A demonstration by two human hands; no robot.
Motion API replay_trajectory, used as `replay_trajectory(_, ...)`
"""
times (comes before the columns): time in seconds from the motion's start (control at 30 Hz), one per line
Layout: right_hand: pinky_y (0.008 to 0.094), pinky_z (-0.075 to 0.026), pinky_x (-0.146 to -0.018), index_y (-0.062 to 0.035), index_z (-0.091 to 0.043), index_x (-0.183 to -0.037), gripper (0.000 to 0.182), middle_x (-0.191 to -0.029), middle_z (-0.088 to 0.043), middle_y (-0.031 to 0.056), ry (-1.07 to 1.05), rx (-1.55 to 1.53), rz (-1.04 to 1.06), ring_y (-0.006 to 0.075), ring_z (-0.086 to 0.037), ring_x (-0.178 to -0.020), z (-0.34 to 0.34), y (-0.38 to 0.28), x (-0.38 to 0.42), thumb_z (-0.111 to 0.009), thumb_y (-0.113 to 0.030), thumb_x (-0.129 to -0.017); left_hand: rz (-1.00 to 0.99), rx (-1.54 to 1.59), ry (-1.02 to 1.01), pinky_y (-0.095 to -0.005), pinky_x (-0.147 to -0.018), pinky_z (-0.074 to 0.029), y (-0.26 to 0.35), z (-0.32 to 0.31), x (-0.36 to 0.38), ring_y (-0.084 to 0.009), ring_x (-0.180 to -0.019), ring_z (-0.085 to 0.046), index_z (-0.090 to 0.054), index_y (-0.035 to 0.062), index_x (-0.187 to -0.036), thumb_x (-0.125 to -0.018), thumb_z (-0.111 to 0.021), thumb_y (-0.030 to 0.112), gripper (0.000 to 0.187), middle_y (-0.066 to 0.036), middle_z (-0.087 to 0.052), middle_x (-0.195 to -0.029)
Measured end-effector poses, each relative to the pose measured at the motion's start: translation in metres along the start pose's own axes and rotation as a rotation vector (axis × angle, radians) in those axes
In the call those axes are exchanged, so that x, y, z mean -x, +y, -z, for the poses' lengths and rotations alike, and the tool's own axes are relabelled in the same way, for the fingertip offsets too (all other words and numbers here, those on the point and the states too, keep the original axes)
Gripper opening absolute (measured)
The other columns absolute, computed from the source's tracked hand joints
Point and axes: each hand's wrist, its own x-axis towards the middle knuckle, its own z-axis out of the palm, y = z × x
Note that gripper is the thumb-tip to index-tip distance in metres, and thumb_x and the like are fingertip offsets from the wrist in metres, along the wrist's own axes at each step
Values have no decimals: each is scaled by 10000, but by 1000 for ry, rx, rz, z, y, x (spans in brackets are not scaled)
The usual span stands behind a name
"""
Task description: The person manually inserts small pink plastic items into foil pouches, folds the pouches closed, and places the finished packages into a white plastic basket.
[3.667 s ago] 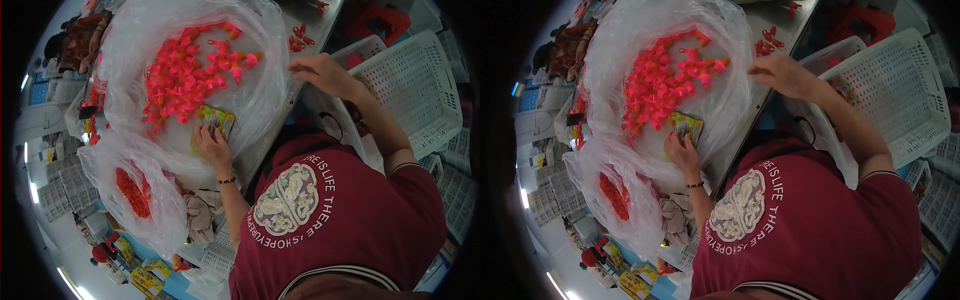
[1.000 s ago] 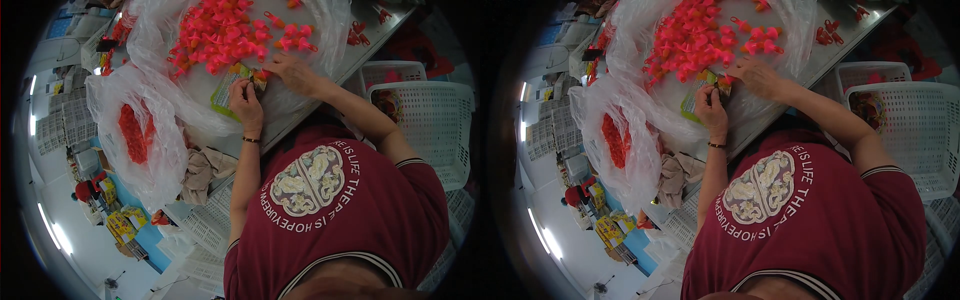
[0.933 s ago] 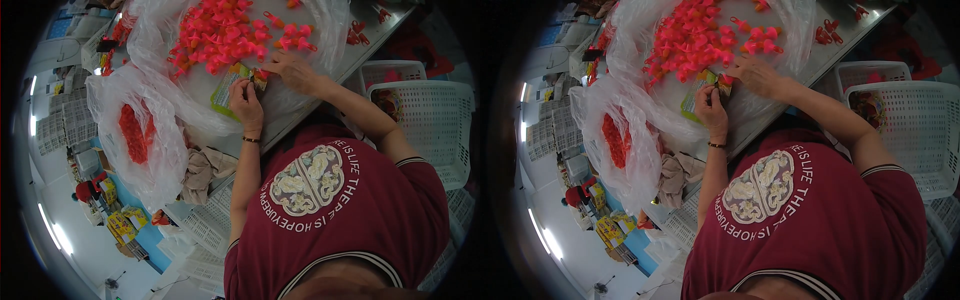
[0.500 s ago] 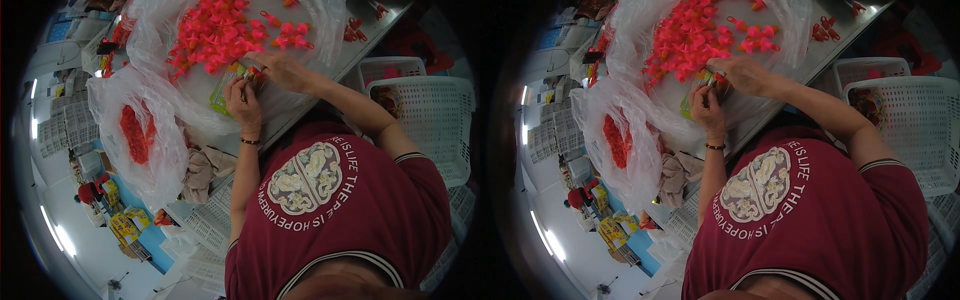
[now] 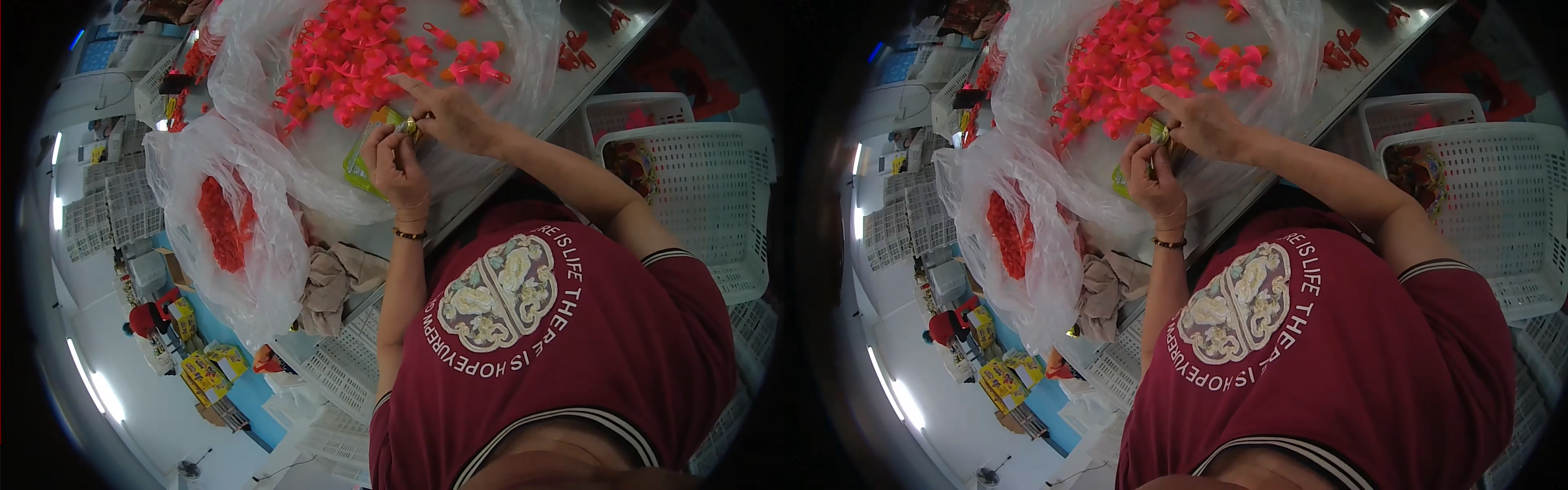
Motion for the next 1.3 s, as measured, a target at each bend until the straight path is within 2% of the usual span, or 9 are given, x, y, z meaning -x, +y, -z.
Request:
replay_trajectory(0.17,357,-487,-614,-52,-392,-1387,649,-746,-649,132,-35,-248,-111,268,-628,-659,-7,2,4,-612,-44,-777,73,8,45,-349,-824,-481,0,-1,-1,-275,-964,-567,-599,-31,-895,-857,-603,0,49,-150,-572,-1066)
replay_trajectory(0.23,292,-503,-674,-38,-322,-1444,705,-786,-651,93,-126,-572,-197,143,-627,-713,-3,1,5,-629,-13,-809,125,0,59,-337,-840,-481,-2,2,-2,-274,-975,-566,-594,-29,-902,-864,-607,15,59,-154,-565,-1092)
replay_trajectory(0.37,283,-516,-739,-51,-338,-1437,672,-857,-680,93,-106,-467,-67,148,-649,-799,1,-6,4,-613,6,-827,182,45,-7,-328,-832,-475,4,6,-6,-246,-990,-562,-586,-35,-917,-895,-591,56,94,-157,-570,-1101)
replay_trajectory(0.43,283,-523,-784,-70,-373,-1421,640,-904,-691,107,-153,-415,-13,159,-664,-852,3,-2,3,-594,32,-829,253,276,50,-241,-698,-450,7,5,-14,-109,-823,-542,-599,-11,-941,-931,-551,79,103,-71,-610,-970)
replay_trajectory(0.47,283,-523,-784,-70,-373,-1421,640,-904,-691,107,-154,-415,-12,159,-664,-852,5,-3,3,-594,32,-829,252,276,51,-241,-698,-450,8,10,-17,-109,-823,-542,-599,-11,-941,-931,-551,79,103,-71,-610,-970)
replay_trajectory(0.63,293,-525,-805,-79,-419,-1394,637,-923,-691,112,-195,-363,31,176,-673,-891,17,-10,4,-611,52,-801,681,524,-273,-201,-655,-405,-4,23,-23,-45,-726,-501,-605,16,-952,-965,-547,148,145,23,-579,-828)
replay_trajectory(0.77,299,-519,-808,-74,-468,-1360,613,-904,-684,94,-158,-443,35,166,-658,-866,25,-17,6,-639,35,-782,695,661,-165,-187,-624,-373,0,20,-18,-29,-689,-435,-574,34,-879,-966,-528,125,134,36,-517,-772)
replay_trajectory(0.93,304,-490,-764,-57,-568,-1263,540,-801,-642,46,-6,-274,93,146,-602,-793,20,-7,3,-723,-101,-747,605,742,-34,-215,-681,-440,5,20,-13,-52,-748,-527,-589,19,-908,-961,-558,142,137,8,-587,-845)
replay_trajectory(1.3,303,-458,-781,-32,-626,-1134,421,-892,-607,59,-139,-149,0,160,-565,-876,19,-10,-4,-748,-178,-759,652,839,-29,-210,-661,-460,7,23,-5,-57,-725,-544,-580,31,-918,-956,-558,123,101,1,-596,-853)
